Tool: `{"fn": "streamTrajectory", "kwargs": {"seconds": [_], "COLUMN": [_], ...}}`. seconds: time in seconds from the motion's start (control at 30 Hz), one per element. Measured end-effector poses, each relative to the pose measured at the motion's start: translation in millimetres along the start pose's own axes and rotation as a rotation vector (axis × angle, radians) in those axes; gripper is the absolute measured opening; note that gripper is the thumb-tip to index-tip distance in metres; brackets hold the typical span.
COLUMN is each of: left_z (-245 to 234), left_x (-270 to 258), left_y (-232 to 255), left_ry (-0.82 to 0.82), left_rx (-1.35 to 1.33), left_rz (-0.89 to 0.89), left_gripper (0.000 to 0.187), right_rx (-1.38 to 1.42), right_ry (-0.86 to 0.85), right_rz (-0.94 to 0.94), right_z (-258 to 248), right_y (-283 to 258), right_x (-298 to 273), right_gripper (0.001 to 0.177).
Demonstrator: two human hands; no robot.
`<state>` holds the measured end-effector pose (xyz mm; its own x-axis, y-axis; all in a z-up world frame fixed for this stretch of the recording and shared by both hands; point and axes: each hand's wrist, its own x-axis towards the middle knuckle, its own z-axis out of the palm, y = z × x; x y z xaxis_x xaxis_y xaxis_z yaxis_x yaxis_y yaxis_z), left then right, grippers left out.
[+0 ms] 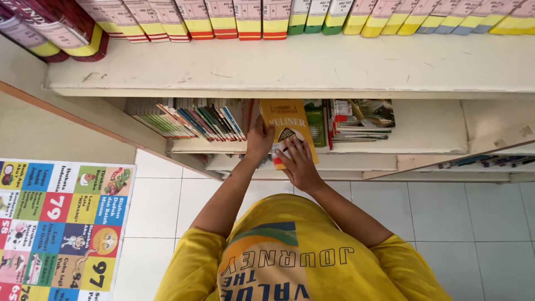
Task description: Sorting and organizing books on a library shelf.
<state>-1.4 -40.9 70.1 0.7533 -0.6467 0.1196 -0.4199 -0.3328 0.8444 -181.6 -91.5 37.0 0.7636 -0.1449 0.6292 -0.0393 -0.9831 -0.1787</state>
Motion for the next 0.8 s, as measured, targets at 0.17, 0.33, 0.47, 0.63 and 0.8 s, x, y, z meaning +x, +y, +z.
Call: {"fn": "streamTrajectory", "kwargs": {"seconds": [0.17, 0.33, 0.47, 0.63, 0.8], "left_z": [36, 34, 30, -14, -58], "left_x": [7, -3, -15, -28, -34], "left_y": [-56, -57, -66, -45, 5], "left_ry": [0.014, -0.114, -0.174, -0.068, 0.511], "left_rx": [-0.003, -0.099, -0.189, -0.209, -0.257], "left_rz": [0.027, 0.036, 0.148, 0.214, 0.327], "left_gripper": [0.046, 0.045, 0.040, 0.034, 0.039], "right_rx": [-0.086, -0.184, -0.155, 0.075, 0.497], "right_ry": [-0.157, -0.234, -0.302, -0.459, -0.203], "right_rz": [0.105, 0.182, 0.228, 0.308, 0.035], "right_z": [21, 29, 16, 4, -18], "right_y": [21, 43, 50, 34, -26], "right_x": [-2, 23, 37, 92, 182], "right_gripper": [0.057, 0.059, 0.079, 0.059, 0.076]}}
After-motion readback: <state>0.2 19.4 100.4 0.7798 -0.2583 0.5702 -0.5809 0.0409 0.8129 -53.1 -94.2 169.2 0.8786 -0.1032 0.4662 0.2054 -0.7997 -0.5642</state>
